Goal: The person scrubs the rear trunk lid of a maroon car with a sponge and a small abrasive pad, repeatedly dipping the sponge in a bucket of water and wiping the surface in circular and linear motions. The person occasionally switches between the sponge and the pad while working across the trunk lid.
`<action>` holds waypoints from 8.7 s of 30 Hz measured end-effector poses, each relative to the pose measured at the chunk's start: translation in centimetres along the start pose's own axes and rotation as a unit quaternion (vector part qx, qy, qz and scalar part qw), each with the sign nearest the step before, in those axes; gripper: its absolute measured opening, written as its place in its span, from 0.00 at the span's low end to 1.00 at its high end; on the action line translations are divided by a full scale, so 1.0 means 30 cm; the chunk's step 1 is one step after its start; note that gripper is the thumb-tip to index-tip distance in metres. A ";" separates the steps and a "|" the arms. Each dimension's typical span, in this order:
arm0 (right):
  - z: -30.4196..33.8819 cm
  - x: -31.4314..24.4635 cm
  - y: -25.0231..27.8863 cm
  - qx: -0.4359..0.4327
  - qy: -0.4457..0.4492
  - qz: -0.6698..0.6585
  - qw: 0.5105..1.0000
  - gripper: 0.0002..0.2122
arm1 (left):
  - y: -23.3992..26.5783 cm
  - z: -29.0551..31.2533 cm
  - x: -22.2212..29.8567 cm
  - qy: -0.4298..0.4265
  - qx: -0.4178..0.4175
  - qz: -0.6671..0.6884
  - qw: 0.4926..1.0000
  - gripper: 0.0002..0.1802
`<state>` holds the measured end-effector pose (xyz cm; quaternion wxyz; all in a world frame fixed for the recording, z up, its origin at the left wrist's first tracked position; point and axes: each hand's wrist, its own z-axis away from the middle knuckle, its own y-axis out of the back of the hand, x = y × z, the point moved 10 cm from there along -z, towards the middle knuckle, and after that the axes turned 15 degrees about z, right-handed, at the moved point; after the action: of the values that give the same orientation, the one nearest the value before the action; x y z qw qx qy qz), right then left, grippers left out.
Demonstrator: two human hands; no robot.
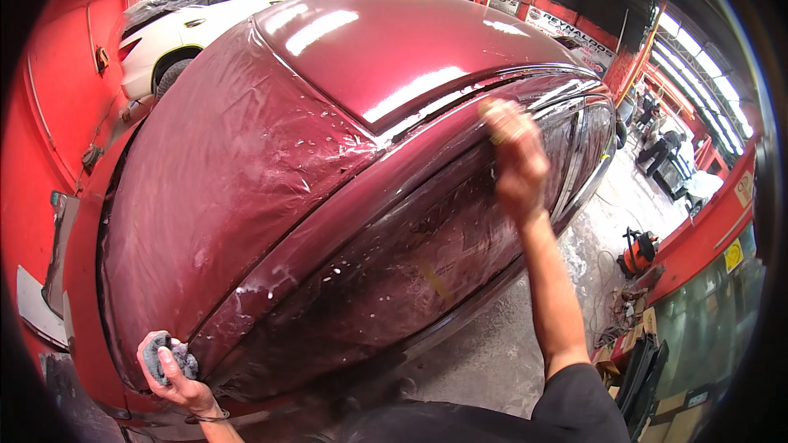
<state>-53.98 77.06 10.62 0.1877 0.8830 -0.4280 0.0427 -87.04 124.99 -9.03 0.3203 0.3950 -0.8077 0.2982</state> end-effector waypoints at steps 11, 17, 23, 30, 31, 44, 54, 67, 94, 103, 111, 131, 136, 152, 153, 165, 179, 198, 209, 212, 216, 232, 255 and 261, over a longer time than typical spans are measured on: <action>-0.033 -0.359 -0.012 -0.053 0.090 -0.037 0.994 0.15 | 0.007 -0.001 0.027 -0.030 0.031 -0.025 0.999 0.17; -0.065 -0.050 0.004 0.016 -0.048 0.007 0.999 0.13 | -0.047 -0.004 0.021 -0.040 0.009 -0.006 0.999 0.16; -0.065 -0.424 -0.046 -0.056 0.070 -0.206 0.974 0.16 | 0.027 0.003 0.023 -0.023 0.036 -0.024 0.999 0.17; -0.040 0.275 -0.012 0.040 -0.158 0.014 0.987 0.09 | -0.032 0.001 0.018 -0.030 0.016 -0.003 0.999 0.15; -0.042 0.150 -0.015 0.062 -0.124 0.007 0.990 0.09 | -0.038 0.000 0.019 -0.035 0.010 0.000 0.999 0.15; 0.044 0.282 0.036 0.079 -0.177 0.011 0.981 0.11 | -0.021 -0.011 -0.001 0.000 0.036 0.018 0.999 0.14; 0.147 -0.294 0.018 0.023 0.007 -0.063 0.998 0.16 | 0.002 -0.011 0.028 0.007 0.043 0.012 0.999 0.14; 0.152 -0.183 0.037 0.050 -0.027 -0.010 0.998 0.13 | -0.009 -0.019 0.057 -0.006 0.043 -0.023 0.999 0.15; 0.114 -0.060 -0.012 -0.005 -0.031 -0.048 0.998 0.21 | -0.861 -0.135 0.420 -0.013 -0.331 0.045 0.943 0.10; 0.085 0.130 -0.068 0.031 -0.179 0.022 0.983 0.21 | -1.474 -0.009 0.649 -0.010 -0.538 0.024 0.843 0.23; 0.071 0.558 -0.019 -0.052 -0.170 0.016 0.984 0.20 | -2.042 0.000 0.784 -0.161 -0.582 0.013 0.797 0.14; -0.007 -0.057 0.015 0.078 -0.073 -0.102 0.989 0.16 | -1.577 -0.114 0.644 -0.051 -0.438 0.029 0.897 0.07; -0.016 0.086 0.013 0.022 0.011 -0.067 0.997 0.21 | -1.170 -0.086 0.639 -0.117 -0.326 -0.050 0.937 0.09; -0.072 0.098 -0.046 -0.043 0.038 -0.043 0.997 0.17 | -0.463 -0.072 0.181 -0.013 -0.031 0.000 0.999 0.09; -0.084 0.287 -0.034 -0.048 -0.009 -0.038 0.998 0.15 | -0.450 -0.060 0.164 0.005 -0.005 0.042 0.999 0.09; -0.046 -0.007 -0.039 -0.050 0.029 -0.003 0.998 0.18 | -0.513 -0.036 0.233 -0.093 -0.034 -0.052 0.994 0.08; -0.019 0.132 -0.062 -0.036 0.022 -0.061 0.997 0.23 | -0.874 -0.025 0.408 -0.161 -0.134 -0.096 0.973 0.08; 0.067 0.855 -0.013 0.009 -0.036 0.007 0.999 0.14 | -0.679 -0.026 0.332 -0.194 -0.029 -0.233 0.952 0.10; 0.114 0.904 -0.032 -0.001 -0.010 0.009 1.000 0.19 | -0.586 -0.036 0.307 -0.210 0.027 -0.279 0.937 0.15; 0.234 1.514 -0.077 0.018 -0.157 0.140 0.977 0.16 | -0.660 -0.045 0.298 -0.212 0.025 -0.256 0.943 0.14; 0.157 1.357 -0.073 -0.021 -0.189 0.105 0.976 0.17 | -0.632 -0.043 0.284 -0.201 0.034 -0.256 0.945 0.14; 0.061 0.873 -0.020 0.040 -0.114 0.072 0.990 0.16 | -0.588 -0.043 0.280 -0.192 0.066 -0.248 0.947 0.16; 0.169 0.918 0.022 0.033 -0.078 0.006 0.996 0.19 | -0.459 -0.081 0.241 -0.172 0.075 -0.254 0.949 0.19; 0.252 1.268 -0.039 -0.015 -0.289 0.115 0.950 0.19 | -0.510 -0.101 0.204 -0.138 0.090 -0.281 0.945 0.25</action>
<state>-29.74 46.79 12.26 0.0625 0.7995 -0.5631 -0.1996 -76.45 116.67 0.94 0.2393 0.6703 -0.6704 0.2098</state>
